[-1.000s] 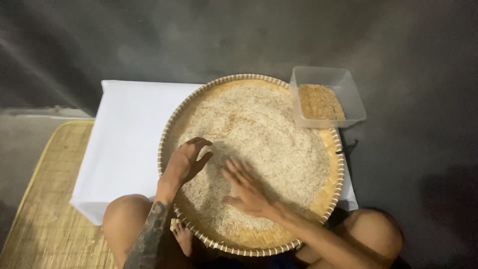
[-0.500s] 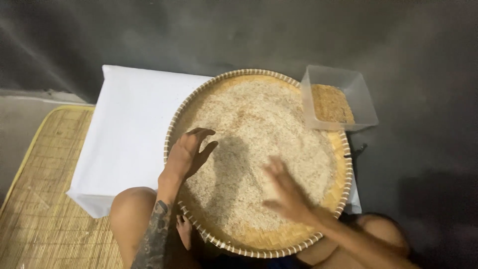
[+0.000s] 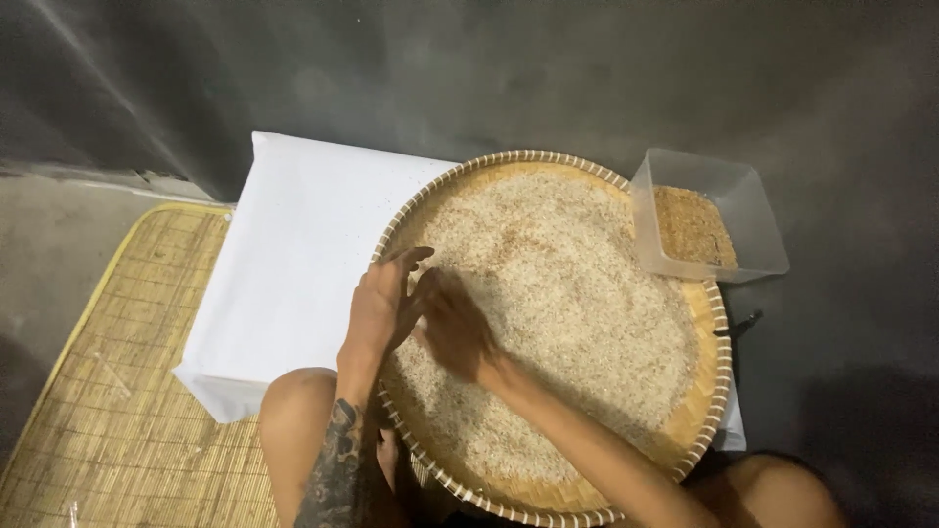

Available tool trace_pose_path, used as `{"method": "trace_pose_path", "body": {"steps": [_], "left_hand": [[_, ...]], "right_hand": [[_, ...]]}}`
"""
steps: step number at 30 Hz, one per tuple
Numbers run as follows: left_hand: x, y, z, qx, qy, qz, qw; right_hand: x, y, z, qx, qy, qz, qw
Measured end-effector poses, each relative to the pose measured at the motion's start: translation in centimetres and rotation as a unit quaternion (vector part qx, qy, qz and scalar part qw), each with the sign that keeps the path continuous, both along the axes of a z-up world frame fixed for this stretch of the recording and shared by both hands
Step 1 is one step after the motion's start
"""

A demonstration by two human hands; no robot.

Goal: The person sorts rice grains by hand, sifting them between both hands and shifting them in a container to remove impurities.

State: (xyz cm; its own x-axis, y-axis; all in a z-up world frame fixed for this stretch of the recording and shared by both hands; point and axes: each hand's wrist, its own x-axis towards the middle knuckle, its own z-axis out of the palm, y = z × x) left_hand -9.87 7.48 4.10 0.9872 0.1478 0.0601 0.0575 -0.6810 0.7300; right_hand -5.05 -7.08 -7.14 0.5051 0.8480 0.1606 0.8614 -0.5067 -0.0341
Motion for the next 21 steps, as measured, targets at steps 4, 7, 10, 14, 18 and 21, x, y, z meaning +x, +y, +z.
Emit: {"method": "trace_pose_path", "body": {"steps": [4,7,10,14,18,21], "left_hand": [[0.7,-0.2,-0.3,0.042,0.04,0.017,0.998],[0.7,-0.4,1.1,0.038,0.027,0.026,0.999],[0.5,-1.0,2.2,0.002,-0.032,0.028,0.999],[2.0,-1.7,0.0,0.003,-0.085,0.013,0.996],[3.0,-2.5,-2.3,0.009,-0.081,0.023,0.996],[4.1,-3.9,-1.8,0.025,-0.133,0.035,0.99]], "right_hand": [[2.8,1.6,4.3,0.023,-0.038,-0.065,0.997],[4.5,0.7,7.0,-0.166,0.064,-0.153,0.972],[7.7,-2.8,7.3,0.145,0.149,-0.172,0.963],[12.3,-6.7,5.1,0.137,0.128,-0.176,0.966],[8.7,-6.2,7.5,0.073,0.154,-0.115,0.979],[3.4,-7.3,9.5,0.07,0.19,-0.078,0.976]]}}
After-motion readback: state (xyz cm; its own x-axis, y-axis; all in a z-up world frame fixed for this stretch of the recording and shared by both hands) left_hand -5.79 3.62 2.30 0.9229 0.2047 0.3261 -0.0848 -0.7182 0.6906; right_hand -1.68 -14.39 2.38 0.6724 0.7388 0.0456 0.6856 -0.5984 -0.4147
